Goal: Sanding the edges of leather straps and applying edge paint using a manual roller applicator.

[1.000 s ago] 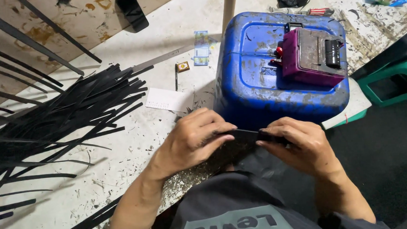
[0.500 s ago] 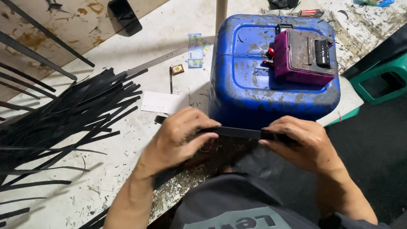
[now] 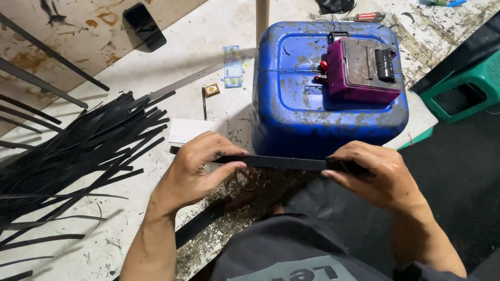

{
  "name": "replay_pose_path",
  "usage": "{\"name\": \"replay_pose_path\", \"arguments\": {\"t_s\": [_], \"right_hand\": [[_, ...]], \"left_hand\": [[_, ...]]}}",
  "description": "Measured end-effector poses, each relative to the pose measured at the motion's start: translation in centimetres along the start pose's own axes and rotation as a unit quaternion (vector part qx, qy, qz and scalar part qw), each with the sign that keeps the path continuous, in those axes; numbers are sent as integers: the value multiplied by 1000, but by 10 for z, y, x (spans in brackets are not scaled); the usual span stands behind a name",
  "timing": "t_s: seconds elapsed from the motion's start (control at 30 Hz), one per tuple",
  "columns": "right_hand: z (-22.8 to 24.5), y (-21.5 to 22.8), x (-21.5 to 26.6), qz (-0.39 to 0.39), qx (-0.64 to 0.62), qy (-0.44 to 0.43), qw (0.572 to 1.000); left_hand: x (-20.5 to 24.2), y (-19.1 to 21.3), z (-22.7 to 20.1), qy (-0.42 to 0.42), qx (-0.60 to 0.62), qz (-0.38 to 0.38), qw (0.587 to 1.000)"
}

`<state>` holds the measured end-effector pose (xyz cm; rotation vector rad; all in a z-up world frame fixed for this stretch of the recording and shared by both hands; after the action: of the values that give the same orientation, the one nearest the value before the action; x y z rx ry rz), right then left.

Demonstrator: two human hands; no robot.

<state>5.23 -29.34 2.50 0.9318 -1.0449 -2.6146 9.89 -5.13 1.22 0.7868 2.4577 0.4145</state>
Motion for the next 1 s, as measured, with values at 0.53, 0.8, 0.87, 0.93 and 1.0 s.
{"name": "replay_pose_path", "arguments": {"t_s": [0.53, 0.8, 0.87, 0.93, 1.0], "right_hand": [[38, -19, -2, -62, 84, 70, 992], [56, -41, -11, -33, 58, 103, 992], [50, -51, -10, -31, 48, 102, 993], [45, -64, -11, -28, 37, 98, 994], [44, -77, -14, -40, 12, 97, 994]], "left_hand": [[-17, -34, -42, -99, -62, -29, 993], [3, -19, -41, -99, -113, -86, 985], [20, -5, -26, -73, -128, -137, 980], [43, -2, -4, -45, -141, -187, 971], [84, 11, 44, 94, -125, -332, 930]]}}
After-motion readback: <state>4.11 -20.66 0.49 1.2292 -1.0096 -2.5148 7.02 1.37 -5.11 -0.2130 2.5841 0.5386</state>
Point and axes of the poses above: each hand's wrist, its own x-axis away from the middle knuckle, its own y-axis out of the back of the hand, z = x × y, the point moved 10 cm from there along -x, towards the middle knuckle, and after that the axes turned 7 degrees about x, right-handed, at the moved point
